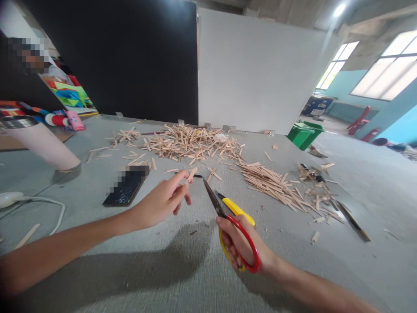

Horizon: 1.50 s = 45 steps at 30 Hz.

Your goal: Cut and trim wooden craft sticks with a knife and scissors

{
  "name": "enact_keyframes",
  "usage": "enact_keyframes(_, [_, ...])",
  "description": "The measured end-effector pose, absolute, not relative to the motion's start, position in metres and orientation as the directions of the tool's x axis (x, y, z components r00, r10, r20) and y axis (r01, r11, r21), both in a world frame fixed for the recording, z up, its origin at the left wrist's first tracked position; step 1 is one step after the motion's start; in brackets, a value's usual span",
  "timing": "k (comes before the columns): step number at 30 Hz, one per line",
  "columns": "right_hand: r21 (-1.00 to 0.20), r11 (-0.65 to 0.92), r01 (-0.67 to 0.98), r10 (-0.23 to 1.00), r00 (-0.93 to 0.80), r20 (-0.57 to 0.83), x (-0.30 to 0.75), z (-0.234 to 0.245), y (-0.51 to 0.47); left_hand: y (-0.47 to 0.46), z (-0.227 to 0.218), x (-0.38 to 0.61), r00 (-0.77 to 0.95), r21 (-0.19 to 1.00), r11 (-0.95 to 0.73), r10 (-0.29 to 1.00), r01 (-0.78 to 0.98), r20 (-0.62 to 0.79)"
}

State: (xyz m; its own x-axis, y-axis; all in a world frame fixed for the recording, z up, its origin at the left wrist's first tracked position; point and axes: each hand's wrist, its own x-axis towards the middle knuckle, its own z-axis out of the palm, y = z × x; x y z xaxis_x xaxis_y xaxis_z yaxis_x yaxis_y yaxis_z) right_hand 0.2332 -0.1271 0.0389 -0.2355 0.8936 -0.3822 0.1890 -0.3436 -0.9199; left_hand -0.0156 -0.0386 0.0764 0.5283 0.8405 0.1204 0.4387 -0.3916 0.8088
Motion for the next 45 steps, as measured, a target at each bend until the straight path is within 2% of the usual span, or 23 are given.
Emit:
enact_keyframes(4, [-0.877,-0.192,0.44,0.934,-0.194,-0.302,0.235,0.033,-0.115,-0.042,0.084,-0.014,0.513,0.94,-0.271,0.848,0.207,0.132])
enact_keyframes(7, [-0.837,-0.175,0.518,0.936,-0.175,-0.304,0.237,0.024,-0.11,-0.047,0.086,-0.013,0.513,0.964,-0.234,0.847,0.123,0.14])
enact_keyframes(11, [-0.854,-0.212,0.476,0.928,-0.176,-0.328,0.239,0.016,-0.108,-0.051,0.089,-0.014,0.532,0.961,-0.244,0.835,0.127,0.141])
enact_keyframes(18, [-0.876,-0.158,0.455,0.938,-0.209,-0.277,0.243,0.013,-0.107,-0.056,0.097,-0.017,0.52,0.903,-0.359,0.832,0.238,0.193])
enact_keyframes(24, [-0.855,-0.142,0.498,0.944,-0.191,-0.268,0.242,0.011,-0.107,-0.064,0.11,-0.021,0.544,0.914,-0.284,0.835,0.289,0.087])
enact_keyframes(29, [-0.867,-0.194,0.459,0.931,-0.193,-0.31,0.241,0.012,-0.108,-0.069,0.114,-0.022,0.553,0.923,-0.269,0.829,0.274,0.077])
enact_keyframes(34, [-0.847,-0.202,0.492,0.931,-0.171,-0.322,0.241,0.011,-0.107,-0.071,0.112,-0.022,0.568,0.926,-0.271,0.819,0.262,0.079])
enact_keyframes(40, [-0.888,-0.119,0.444,0.955,-0.194,-0.225,0.239,0.015,-0.114,-0.068,0.112,-0.022,0.497,0.884,-0.367,0.847,0.29,0.188])
enact_keyframes(45, [-0.933,-0.06,0.355,0.965,-0.219,-0.146,0.234,0.017,-0.129,-0.067,0.109,-0.022,0.474,0.878,-0.36,0.861,0.317,0.182])
